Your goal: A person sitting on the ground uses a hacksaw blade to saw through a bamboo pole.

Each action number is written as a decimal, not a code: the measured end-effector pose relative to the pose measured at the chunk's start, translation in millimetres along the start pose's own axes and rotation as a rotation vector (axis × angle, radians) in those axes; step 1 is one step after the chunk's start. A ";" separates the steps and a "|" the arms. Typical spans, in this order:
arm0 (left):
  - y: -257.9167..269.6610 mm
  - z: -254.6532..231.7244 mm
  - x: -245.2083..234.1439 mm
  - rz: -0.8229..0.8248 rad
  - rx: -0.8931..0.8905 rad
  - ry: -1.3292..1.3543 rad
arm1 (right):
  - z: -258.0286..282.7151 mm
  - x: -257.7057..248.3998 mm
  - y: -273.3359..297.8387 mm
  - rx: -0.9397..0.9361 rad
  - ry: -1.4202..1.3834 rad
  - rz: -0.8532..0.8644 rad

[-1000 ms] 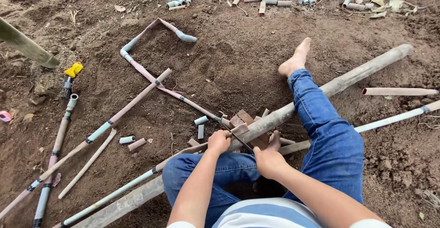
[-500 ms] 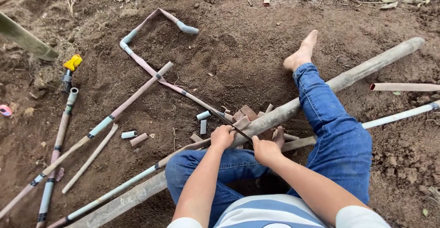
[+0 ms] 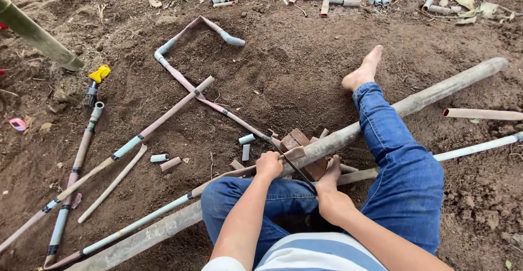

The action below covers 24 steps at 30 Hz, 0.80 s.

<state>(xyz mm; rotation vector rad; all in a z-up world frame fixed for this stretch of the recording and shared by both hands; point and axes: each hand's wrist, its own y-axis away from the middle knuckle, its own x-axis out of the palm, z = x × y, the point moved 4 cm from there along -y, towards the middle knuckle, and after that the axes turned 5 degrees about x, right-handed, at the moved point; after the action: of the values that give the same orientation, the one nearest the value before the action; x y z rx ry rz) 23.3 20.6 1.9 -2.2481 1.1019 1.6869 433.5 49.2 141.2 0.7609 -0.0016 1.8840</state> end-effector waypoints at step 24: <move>11.2 2.6 -8.4 -0.105 0.080 0.091 | 18.6 2.2 -4.0 0.165 0.010 -0.066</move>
<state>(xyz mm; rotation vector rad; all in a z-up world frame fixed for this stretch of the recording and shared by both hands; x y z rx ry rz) 13.5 17.8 11.8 -2.3097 1.0310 1.4873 445.6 46.5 155.9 0.8527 0.1853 1.8411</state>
